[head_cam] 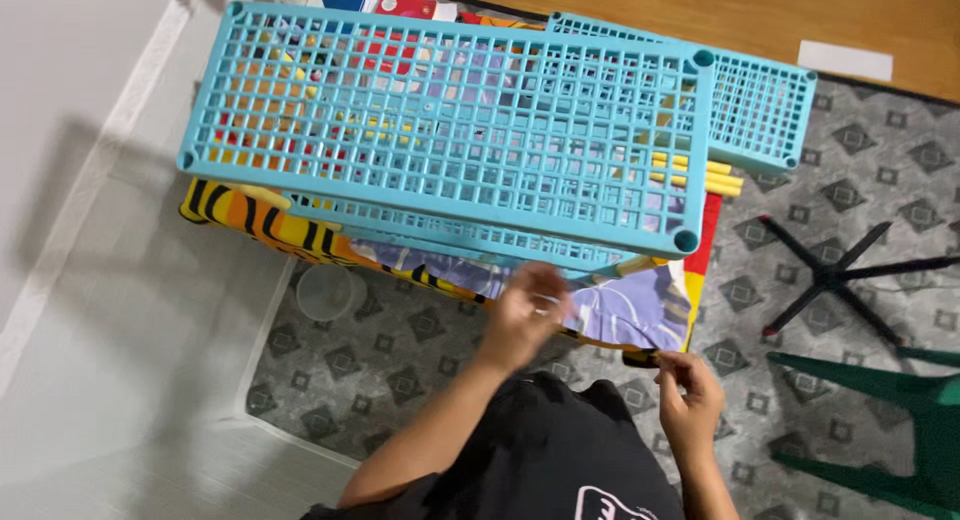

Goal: The person assembles a small plastic shelving unit by inserting yellow plastic poles into the holes of light blue plastic trays. They connect the trays and poles to form a two-tiered structure.

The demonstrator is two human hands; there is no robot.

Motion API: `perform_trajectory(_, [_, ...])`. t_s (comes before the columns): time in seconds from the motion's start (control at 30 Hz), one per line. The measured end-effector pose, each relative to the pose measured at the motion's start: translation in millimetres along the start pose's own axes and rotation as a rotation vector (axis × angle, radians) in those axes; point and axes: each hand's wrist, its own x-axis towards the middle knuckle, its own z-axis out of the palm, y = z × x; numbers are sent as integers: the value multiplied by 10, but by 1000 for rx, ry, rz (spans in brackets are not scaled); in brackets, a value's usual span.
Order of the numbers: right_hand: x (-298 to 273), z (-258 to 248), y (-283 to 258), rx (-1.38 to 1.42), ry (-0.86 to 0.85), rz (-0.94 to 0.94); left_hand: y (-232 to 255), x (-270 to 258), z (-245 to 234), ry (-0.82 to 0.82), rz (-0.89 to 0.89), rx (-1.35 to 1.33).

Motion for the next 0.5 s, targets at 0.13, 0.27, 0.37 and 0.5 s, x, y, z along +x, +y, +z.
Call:
perform_trajectory(0.13, [158,-106,102,156,13,64,-346,245,-284,124,41,-139])
perform_trajectory(0.27, [376,-45,111,228,9,179,-384,578,-104,-29,33,269])
perform_trajectory(0.37, [472,84,31,185,-15,6,-382,795,294,-124,178,290])
perform_trajectory(0.5, [321,224,-145,152,-25,-13,-438,851,716,-221,364,342])
